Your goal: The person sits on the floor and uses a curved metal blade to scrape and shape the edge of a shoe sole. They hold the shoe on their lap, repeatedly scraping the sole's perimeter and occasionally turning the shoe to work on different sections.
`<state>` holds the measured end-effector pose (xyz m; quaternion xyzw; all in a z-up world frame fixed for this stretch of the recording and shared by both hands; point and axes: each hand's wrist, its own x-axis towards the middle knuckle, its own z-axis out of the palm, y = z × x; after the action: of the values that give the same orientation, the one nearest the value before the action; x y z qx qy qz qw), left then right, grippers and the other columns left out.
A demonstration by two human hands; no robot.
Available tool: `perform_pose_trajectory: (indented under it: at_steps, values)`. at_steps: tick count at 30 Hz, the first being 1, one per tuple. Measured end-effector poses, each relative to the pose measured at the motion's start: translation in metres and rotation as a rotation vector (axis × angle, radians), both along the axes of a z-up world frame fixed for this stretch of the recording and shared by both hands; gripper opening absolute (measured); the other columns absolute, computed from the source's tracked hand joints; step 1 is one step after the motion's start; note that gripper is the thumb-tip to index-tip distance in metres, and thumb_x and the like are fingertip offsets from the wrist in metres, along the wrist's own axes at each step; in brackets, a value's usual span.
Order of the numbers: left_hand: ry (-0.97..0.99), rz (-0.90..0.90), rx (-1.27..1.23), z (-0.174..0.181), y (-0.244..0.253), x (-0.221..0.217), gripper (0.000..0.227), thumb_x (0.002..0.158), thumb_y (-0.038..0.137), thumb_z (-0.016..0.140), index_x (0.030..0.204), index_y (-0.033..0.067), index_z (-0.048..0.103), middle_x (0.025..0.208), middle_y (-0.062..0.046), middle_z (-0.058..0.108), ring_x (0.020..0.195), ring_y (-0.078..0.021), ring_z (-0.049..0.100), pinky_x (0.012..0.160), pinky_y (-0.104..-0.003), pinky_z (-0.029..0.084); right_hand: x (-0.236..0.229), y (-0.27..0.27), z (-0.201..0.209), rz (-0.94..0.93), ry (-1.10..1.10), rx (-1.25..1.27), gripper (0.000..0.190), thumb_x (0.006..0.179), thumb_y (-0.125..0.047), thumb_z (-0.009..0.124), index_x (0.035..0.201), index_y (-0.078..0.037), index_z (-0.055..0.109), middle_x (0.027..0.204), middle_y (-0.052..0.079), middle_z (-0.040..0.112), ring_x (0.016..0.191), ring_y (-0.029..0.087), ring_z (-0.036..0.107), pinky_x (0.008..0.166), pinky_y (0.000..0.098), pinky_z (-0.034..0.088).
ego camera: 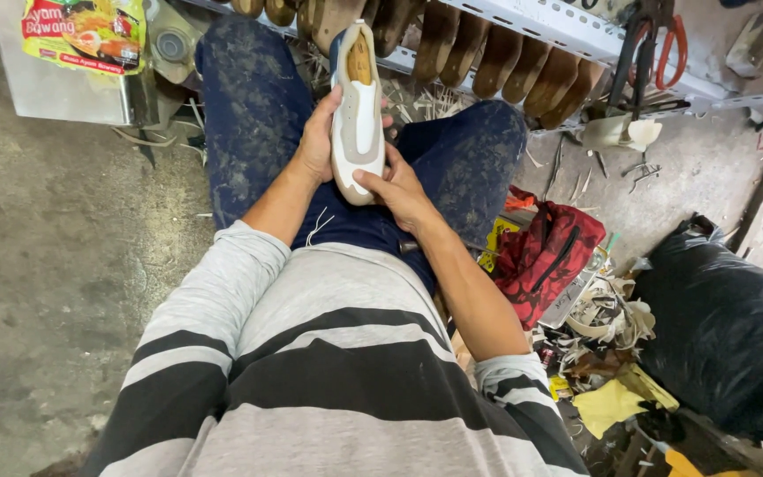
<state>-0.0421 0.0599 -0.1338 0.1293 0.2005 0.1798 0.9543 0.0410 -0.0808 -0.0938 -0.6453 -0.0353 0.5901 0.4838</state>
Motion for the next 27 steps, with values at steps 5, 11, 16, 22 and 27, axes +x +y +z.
perform_pose_trajectory:
  at_steps: [5, 11, 16, 22, 27]
  values:
    - [0.062, 0.028, -0.079, 0.004, 0.003, 0.002, 0.073, 0.094, 0.060, 0.046, 0.136, 0.0034, 0.063, 0.121, -0.019, 0.073, 0.102, -0.0350, 0.074, 0.084, -0.048, 0.061, 0.005, -0.001, -0.004, 0.010, 0.075, 0.036, 0.094, 0.076, -0.019, 0.082, 0.158, -0.016, 0.035, 0.117, 0.004, 0.072, 0.093, 0.013, 0.069, 0.067, 0.0295, 0.058]
    - [0.097, 0.182, 0.011, -0.032, 0.003, 0.005, 0.060, 0.092, 0.047, 0.066, 0.141, 0.0158, 0.055, 0.133, -0.010, 0.069, 0.117, -0.0278, 0.067, 0.098, -0.050, 0.059, 0.038, -0.010, 0.016, -0.135, 0.243, 0.123, 0.085, 0.075, -0.018, 0.074, 0.154, -0.012, 0.044, 0.125, 0.007, 0.066, 0.095, 0.018, 0.069, 0.069, 0.0310, 0.063]
    - [-0.029, 0.244, 0.155, 0.010, 0.020, -0.014, 0.045, 0.098, 0.040, 0.070, 0.133, 0.0128, 0.063, 0.132, -0.010, 0.071, 0.126, -0.0271, 0.065, 0.106, -0.056, 0.053, 0.103, -0.015, 0.028, -0.369, 0.254, 0.107, 0.050, 0.085, -0.027, 0.067, 0.132, -0.010, 0.063, 0.093, 0.009, 0.070, 0.064, 0.019, 0.064, 0.056, 0.0286, 0.058]
    - [0.213, 0.261, 0.537, 0.071, 0.032, -0.027, 0.075, 0.089, 0.035, 0.081, 0.147, 0.0096, 0.041, 0.131, -0.017, 0.063, 0.116, -0.0306, 0.068, 0.087, -0.051, 0.070, 0.114, 0.021, 0.094, -0.282, 0.001, 0.130, 0.062, 0.092, -0.052, 0.055, 0.121, 0.000, 0.073, 0.059, 0.011, 0.066, 0.042, 0.015, 0.058, 0.038, 0.0232, 0.044]
    - [0.064, 0.132, 0.422, 0.059, 0.031, -0.015, 0.049, 0.106, 0.041, 0.054, 0.147, 0.0132, 0.047, 0.142, -0.012, 0.059, 0.129, -0.0274, 0.060, 0.101, -0.059, 0.060, 0.132, 0.021, 0.045, -0.348, -0.627, 0.077, 0.065, 0.094, -0.060, 0.039, 0.094, -0.008, 0.078, 0.057, 0.002, 0.058, 0.042, 0.010, 0.047, 0.039, 0.0236, 0.034]
